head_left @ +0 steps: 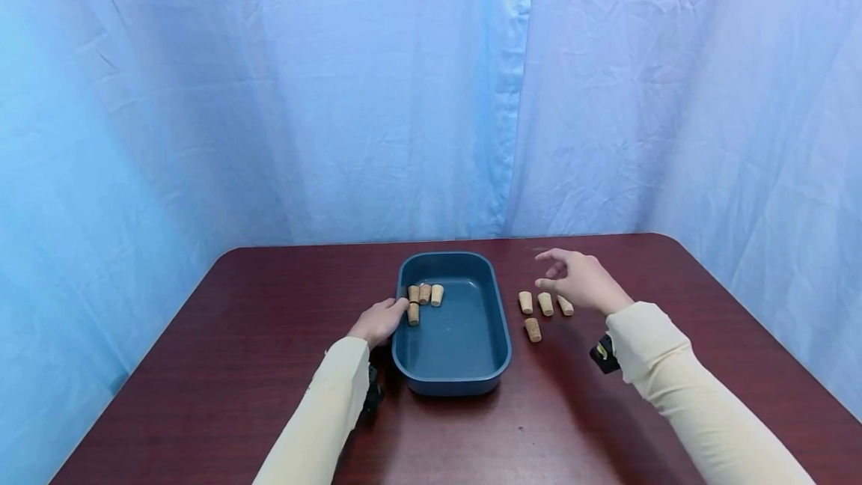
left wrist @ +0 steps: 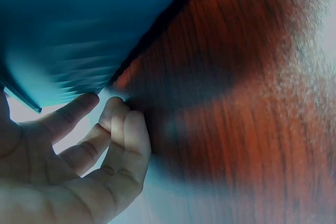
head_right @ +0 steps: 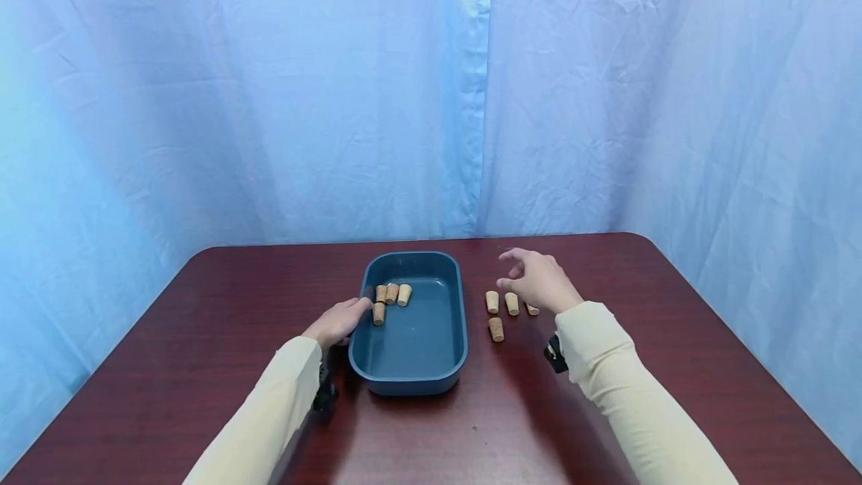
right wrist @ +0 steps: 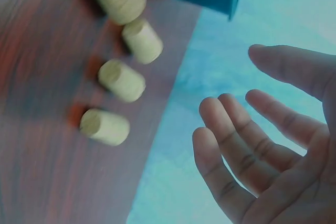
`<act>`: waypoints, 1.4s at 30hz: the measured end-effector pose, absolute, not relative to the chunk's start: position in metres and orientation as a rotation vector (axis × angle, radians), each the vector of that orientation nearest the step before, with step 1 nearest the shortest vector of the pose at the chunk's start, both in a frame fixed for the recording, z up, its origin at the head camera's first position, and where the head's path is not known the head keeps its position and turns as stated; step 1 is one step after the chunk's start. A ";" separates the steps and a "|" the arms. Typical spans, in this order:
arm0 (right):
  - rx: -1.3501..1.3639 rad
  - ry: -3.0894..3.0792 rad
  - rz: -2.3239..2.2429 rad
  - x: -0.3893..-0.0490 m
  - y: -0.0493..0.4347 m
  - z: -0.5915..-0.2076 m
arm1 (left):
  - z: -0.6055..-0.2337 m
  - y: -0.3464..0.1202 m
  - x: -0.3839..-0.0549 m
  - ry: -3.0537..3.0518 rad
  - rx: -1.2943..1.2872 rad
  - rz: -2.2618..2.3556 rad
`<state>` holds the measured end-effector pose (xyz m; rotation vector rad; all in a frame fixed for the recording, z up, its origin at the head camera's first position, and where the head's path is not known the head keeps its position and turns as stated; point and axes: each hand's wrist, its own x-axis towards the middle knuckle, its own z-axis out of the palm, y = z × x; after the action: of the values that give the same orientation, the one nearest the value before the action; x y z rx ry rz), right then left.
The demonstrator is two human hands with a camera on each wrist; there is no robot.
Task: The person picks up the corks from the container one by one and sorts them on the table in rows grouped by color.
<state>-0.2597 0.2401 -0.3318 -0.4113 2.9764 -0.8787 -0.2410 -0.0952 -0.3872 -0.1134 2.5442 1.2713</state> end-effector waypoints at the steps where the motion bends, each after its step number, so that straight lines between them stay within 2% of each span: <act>1: -0.423 2.978 -0.888 -0.259 0.237 -0.330 | -0.388 -0.095 -0.241 2.545 -0.113 1.271; 17: -0.491 2.944 -1.016 -0.255 0.204 -0.309 | -0.387 -0.097 -0.239 2.543 -0.111 1.276; 42: -0.528 2.870 -1.208 -0.263 0.137 -0.309 | -0.392 -0.094 -0.245 2.577 -0.150 1.234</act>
<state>-0.2635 0.1370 -0.3086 -0.5282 2.8698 -1.2082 -0.2454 -0.0937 -0.3920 -0.1498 2.5774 1.2339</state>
